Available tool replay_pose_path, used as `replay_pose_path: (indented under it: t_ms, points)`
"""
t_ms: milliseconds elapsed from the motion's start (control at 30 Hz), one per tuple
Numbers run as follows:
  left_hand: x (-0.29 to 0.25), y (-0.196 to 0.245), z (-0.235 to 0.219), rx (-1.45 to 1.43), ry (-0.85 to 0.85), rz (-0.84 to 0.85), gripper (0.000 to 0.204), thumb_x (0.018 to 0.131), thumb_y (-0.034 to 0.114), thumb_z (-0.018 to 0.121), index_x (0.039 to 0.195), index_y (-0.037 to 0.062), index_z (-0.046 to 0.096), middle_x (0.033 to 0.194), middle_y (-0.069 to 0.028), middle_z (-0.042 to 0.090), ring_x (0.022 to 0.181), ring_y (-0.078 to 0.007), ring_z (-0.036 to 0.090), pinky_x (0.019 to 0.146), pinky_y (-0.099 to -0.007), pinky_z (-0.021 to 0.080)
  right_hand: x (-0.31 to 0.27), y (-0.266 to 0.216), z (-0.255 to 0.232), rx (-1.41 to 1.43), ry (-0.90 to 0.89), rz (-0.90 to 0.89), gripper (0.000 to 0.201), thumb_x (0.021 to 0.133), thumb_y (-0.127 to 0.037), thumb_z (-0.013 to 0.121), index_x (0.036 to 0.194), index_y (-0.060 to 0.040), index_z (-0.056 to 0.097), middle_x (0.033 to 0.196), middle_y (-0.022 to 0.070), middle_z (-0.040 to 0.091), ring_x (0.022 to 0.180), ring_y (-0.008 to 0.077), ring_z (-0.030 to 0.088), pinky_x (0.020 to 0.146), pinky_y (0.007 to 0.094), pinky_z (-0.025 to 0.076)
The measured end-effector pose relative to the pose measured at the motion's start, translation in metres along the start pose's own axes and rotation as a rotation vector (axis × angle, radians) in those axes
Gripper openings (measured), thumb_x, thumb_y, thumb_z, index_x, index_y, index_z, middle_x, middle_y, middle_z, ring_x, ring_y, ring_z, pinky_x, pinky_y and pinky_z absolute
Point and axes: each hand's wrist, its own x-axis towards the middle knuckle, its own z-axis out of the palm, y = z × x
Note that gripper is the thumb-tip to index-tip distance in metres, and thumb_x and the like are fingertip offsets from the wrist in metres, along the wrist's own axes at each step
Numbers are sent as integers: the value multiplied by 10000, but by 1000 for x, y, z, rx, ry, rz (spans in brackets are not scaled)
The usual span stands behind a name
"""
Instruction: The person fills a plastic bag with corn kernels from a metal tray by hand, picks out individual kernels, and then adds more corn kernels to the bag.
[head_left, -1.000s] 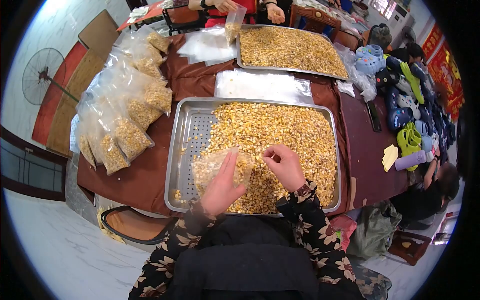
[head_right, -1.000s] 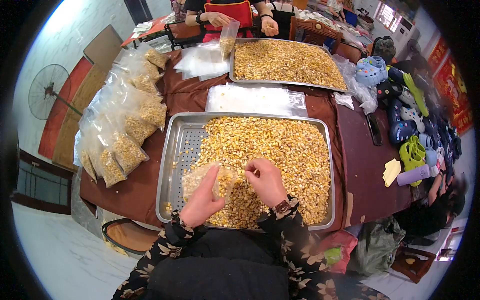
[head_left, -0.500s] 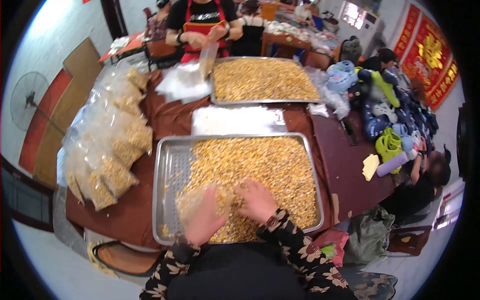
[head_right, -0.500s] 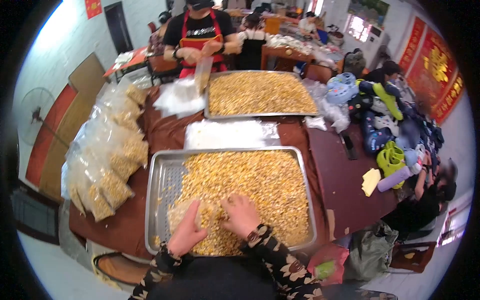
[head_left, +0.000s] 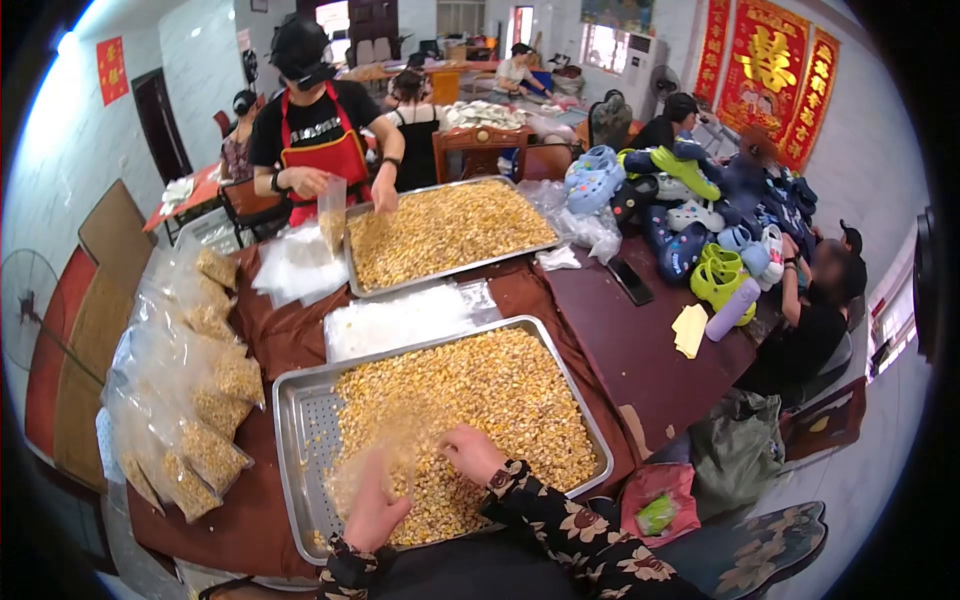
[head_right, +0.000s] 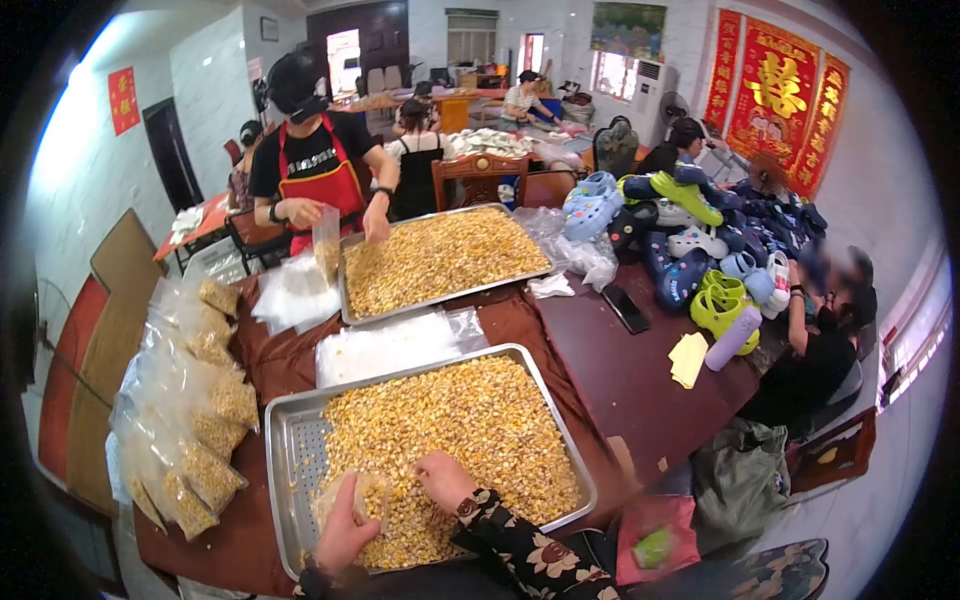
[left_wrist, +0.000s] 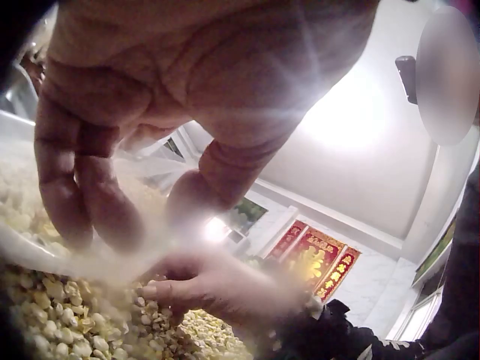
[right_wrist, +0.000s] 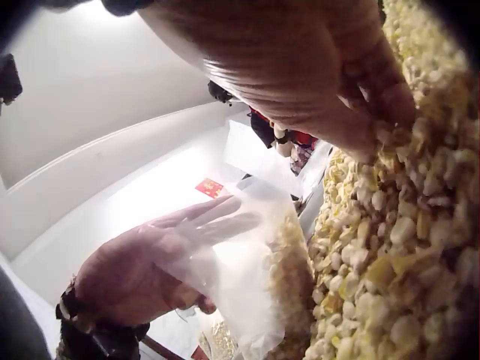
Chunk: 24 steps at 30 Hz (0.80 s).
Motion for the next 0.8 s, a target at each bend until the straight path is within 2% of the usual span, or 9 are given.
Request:
replay_pose_path:
  t_ms: [167, 233, 300, 367, 433, 467, 567, 667, 800]
  points:
    - [-3, 21, -4, -121, -59, -170, 872, 749, -3, 610, 1495, 6, 158, 955, -66, 551, 636, -76, 474, 493, -238, 395, 11, -38, -7, 157, 38, -15, 161, 797, -150, 592, 855, -16, 661, 816, 173, 621, 852, 338, 589, 761, 430, 469]
    - [-1, 17, -5, -40, -52, -133, 883, 739, 43, 644, 1479, -4, 164, 1176, -194, 571, 615, -120, 546, 527, -256, 450, 13, -53, -2, 210, 19, -94, 195, 815, -155, 590, 935, -16, 657, 865, 167, 629, 877, 343, 590, 794, 419, 466]
    - [-1, -4, 2, -150, -89, -75, 879, 751, 9, 598, 1499, 38, 138, 1127, -164, 592, 645, -125, 568, 536, -257, 481, 14, -66, 7, 241, -71, -133, 248, 832, -158, 583, 1022, -13, 651, 936, 169, 629, 929, 350, 579, 848, 415, 452]
    - [4, -17, 3, -184, -53, 26, 758, 849, 15, 551, 1510, 166, 213, 868, -60, 564, 662, -118, 515, 569, -249, 446, 16, -73, 12, 247, -67, -139, 251, 830, -159, 579, 1022, -10, 647, 956, 176, 621, 944, 352, 568, 862, 422, 443]
    - [3, -4, 0, -150, -74, 87, 737, 850, 15, 563, 1500, 154, 245, 875, -63, 563, 681, -113, 516, 575, -247, 443, 17, -78, 10, 109, -278, -180, 248, 810, -163, 606, 1011, -24, 647, 966, 174, 605, 959, 341, 555, 860, 430, 442]
    - [3, 0, -2, -125, -56, 130, 717, 851, 15, 576, 1490, 142, 277, 882, -65, 562, 700, -107, 517, 580, -246, 440, 16, -73, 13, 117, -251, -163, 248, 810, -163, 606, 1011, -24, 647, 966, 174, 605, 959, 341, 555, 860, 430, 442]
    - [11, -92, -5, 171, -24, -1, 712, 854, 25, 581, 1489, 87, 267, 918, -81, 575, 724, -120, 518, 599, -259, 450, 12, -49, 15, 108, -50, -198, 311, 767, -201, 662, 1042, -58, 642, 999, 155, 608, 996, 333, 547, 866, 440, 440]
    - [5, -41, -4, -98, -32, 27, 725, 855, 31, 580, 1493, 50, 237, 960, -110, 586, 733, -141, 521, 615, -270, 457, 0, -38, 4, -244, -14, 15, 363, 715, -257, 705, 1030, -82, 664, 1153, 164, 581, 1122, 345, 502, 853, 483, 425]
    - [0, 6, -3, -43, -9, -79, 661, 855, 11, 551, 1466, 20, 299, 1050, -142, 580, 748, -179, 505, 666, -287, 457, -19, -24, 17, -414, 35, 43, 453, 648, -277, 753, 1049, -100, 637, 1142, 175, 546, 1123, 356, 494, 873, 495, 412]
